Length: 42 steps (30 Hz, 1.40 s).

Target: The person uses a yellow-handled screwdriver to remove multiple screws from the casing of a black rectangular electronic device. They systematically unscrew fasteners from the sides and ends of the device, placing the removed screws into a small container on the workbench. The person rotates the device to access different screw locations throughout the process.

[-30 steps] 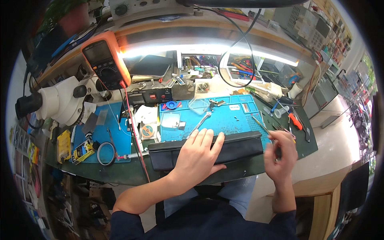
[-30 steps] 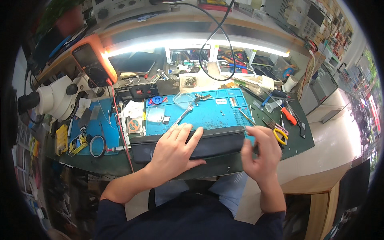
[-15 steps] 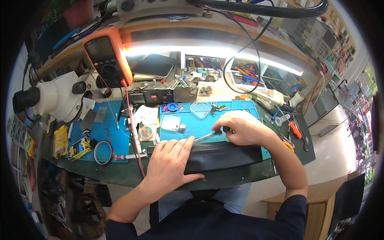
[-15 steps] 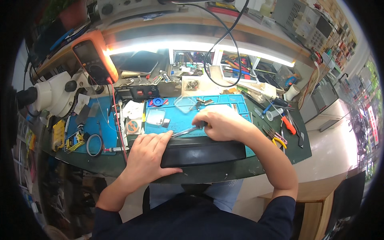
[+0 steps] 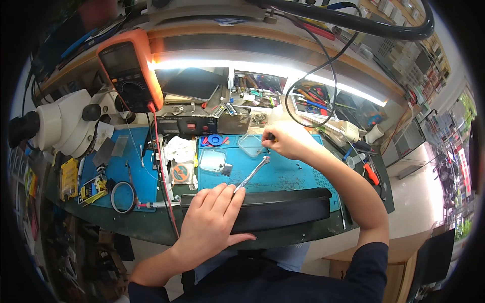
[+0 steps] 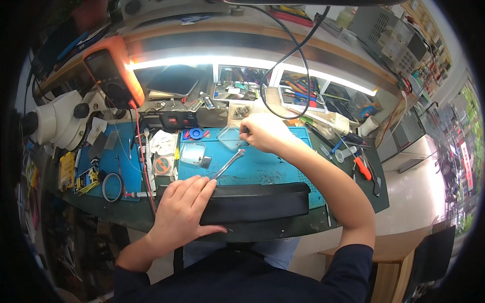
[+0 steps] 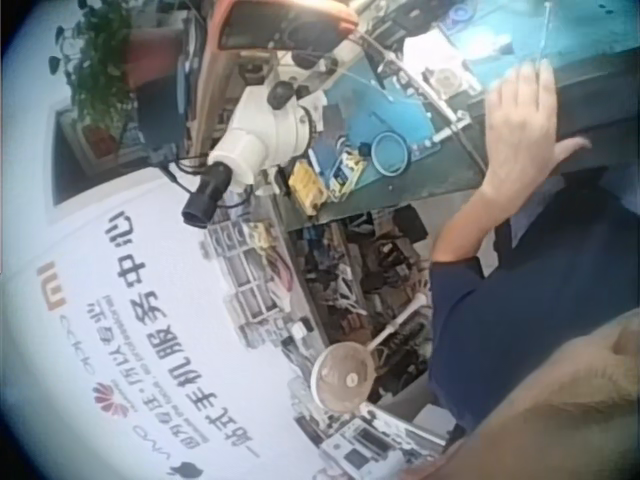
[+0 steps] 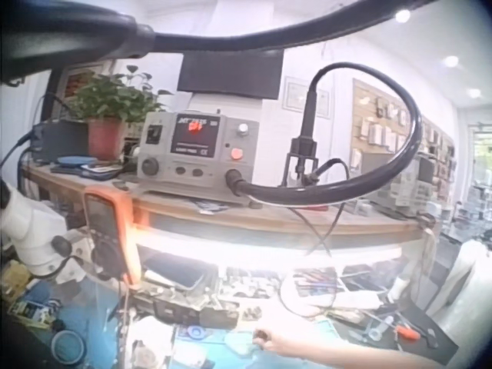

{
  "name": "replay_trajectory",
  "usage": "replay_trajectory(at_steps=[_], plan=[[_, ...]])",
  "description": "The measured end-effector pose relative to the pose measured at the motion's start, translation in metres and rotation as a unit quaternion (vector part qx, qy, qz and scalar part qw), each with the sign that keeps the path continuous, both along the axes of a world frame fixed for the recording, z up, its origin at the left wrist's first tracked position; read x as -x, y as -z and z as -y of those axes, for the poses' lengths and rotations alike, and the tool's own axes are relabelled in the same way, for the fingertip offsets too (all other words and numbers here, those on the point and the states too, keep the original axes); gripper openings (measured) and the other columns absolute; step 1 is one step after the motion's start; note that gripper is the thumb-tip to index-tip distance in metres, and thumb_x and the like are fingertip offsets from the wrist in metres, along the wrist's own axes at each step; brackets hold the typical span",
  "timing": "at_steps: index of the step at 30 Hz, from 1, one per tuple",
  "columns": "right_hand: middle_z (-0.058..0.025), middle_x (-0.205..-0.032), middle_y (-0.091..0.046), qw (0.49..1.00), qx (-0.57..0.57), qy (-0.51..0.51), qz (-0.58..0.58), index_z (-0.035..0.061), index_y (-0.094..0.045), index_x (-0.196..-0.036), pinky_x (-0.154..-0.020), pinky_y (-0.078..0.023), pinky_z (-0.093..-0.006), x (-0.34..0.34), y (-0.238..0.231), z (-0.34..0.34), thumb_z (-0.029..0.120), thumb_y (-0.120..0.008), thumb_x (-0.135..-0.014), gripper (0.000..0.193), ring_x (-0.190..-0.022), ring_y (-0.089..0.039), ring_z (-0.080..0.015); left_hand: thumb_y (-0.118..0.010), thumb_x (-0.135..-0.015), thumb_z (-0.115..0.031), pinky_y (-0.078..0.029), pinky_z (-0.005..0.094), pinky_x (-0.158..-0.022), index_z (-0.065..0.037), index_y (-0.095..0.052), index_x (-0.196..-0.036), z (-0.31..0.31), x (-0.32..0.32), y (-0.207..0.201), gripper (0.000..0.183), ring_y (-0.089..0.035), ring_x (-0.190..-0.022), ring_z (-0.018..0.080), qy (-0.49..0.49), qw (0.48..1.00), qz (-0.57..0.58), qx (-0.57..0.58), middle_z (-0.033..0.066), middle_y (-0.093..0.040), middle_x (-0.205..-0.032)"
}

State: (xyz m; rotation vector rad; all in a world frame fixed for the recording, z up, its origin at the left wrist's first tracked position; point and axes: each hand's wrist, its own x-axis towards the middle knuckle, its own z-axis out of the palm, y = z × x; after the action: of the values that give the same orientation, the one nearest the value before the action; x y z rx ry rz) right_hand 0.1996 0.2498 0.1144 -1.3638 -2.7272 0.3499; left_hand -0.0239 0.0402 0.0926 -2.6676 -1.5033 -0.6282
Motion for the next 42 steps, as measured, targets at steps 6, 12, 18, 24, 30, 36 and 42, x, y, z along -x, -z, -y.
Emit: replay_trajectory(at_steps=[6, 12, 18, 24, 30, 36, 42], plan=[[-0.0170, -0.090, -0.076, 0.980, 0.023, 0.020, 0.196, 0.0061, -0.078, -0.092, -0.084, -0.056, -0.0456, 0.037, 0.004, -0.020, 0.040, -0.082, -0.080, 0.036, -0.092, -0.072, -0.0365, -0.088, -0.069, -0.046, -0.035, 0.0491, -0.119, -0.006, -0.052, -0.148, 0.020, 0.032, -0.010, 0.095, -0.047, -0.141, 0.0340, -0.038, 0.999, 0.001, 0.038, 0.0162, -0.053, -0.146], [-0.0196, -0.084, -0.075, 0.979, 0.001, -0.020, 0.201, 0.0047, -0.078, -0.087, -0.080, -0.059, -0.0470, 0.039, 0.014, -0.031, 0.027, -0.077, -0.078, 0.024, -0.085, -0.074, -0.0372, -0.098, -0.065, -0.022, -0.035, 0.0518, -0.120, -0.005, -0.036, -0.157, 0.027, 0.076, 0.030, 0.113, -0.041, -0.147, 0.0427, 0.027, 0.958, 0.264, 0.106, 0.0205, -0.042, -0.158], [-0.0236, -0.078, -0.071, 0.983, -0.016, -0.045, 0.177, 0.0003, -0.073, -0.083, -0.075, -0.057, -0.0488, 0.036, 0.017, -0.031, 0.021, -0.071, -0.081, 0.021, -0.078, -0.072, -0.0406, -0.098, -0.065, -0.021, -0.040, 0.0452, -0.118, -0.006, -0.040, -0.153, 0.004, 0.088, 0.039, 0.107, -0.047, -0.143, 0.0355, 0.053, 0.945, 0.286, 0.150, 0.0163, -0.049, -0.152], [-0.0208, -0.081, -0.072, 0.989, -0.073, -0.079, 0.099, 0.0024, -0.072, -0.091, -0.076, -0.056, -0.0486, 0.036, 0.029, -0.030, 0.024, -0.070, -0.088, 0.022, -0.080, -0.071, -0.0397, -0.099, -0.064, -0.024, -0.047, 0.0442, -0.111, -0.006, -0.055, -0.140, 0.000, 0.091, 0.047, 0.090, -0.057, -0.130, 0.0329, 0.070, 0.943, 0.307, 0.108, 0.0135, -0.059, -0.137], [-0.0166, -0.088, -0.074, 0.996, -0.007, -0.073, 0.059, 0.0067, -0.074, -0.096, -0.079, -0.056, -0.0449, 0.039, 0.019, -0.022, 0.019, -0.075, -0.089, 0.015, -0.088, -0.073, -0.0351, -0.100, -0.063, -0.021, -0.047, 0.0419, -0.110, -0.006, -0.056, -0.138, 0.002, 0.086, 0.040, 0.089, -0.059, -0.125, 0.0308, 0.079, 0.936, 0.330, 0.094, 0.0138, -0.060, -0.134], [-0.0151, -0.088, -0.075, 0.998, -0.028, -0.062, -0.012, 0.0069, -0.074, -0.098, -0.079, -0.055, -0.0439, 0.030, 0.017, -0.022, 0.024, -0.077, -0.091, 0.018, -0.089, -0.073, -0.0315, -0.101, -0.061, -0.024, -0.054, 0.0372, -0.098, -0.007, -0.058, -0.134, 0.009, 0.074, 0.037, 0.086, -0.060, -0.121, 0.0276, 0.079, 0.912, 0.393, 0.092, 0.0129, -0.060, -0.129], [-0.0156, -0.088, -0.072, 0.992, 0.005, -0.012, -0.127, 0.0069, -0.074, -0.101, -0.075, -0.054, -0.0413, 0.023, -0.042, 0.031, 0.019, -0.074, -0.093, 0.015, -0.081, -0.070, -0.0314, -0.100, -0.063, -0.025, -0.056, 0.0332, -0.088, -0.006, -0.059, -0.132, 0.023, 0.066, 0.038, 0.083, -0.061, -0.113, 0.0245, 0.057, 0.915, 0.397, 0.055, 0.0113, -0.059, -0.124]])
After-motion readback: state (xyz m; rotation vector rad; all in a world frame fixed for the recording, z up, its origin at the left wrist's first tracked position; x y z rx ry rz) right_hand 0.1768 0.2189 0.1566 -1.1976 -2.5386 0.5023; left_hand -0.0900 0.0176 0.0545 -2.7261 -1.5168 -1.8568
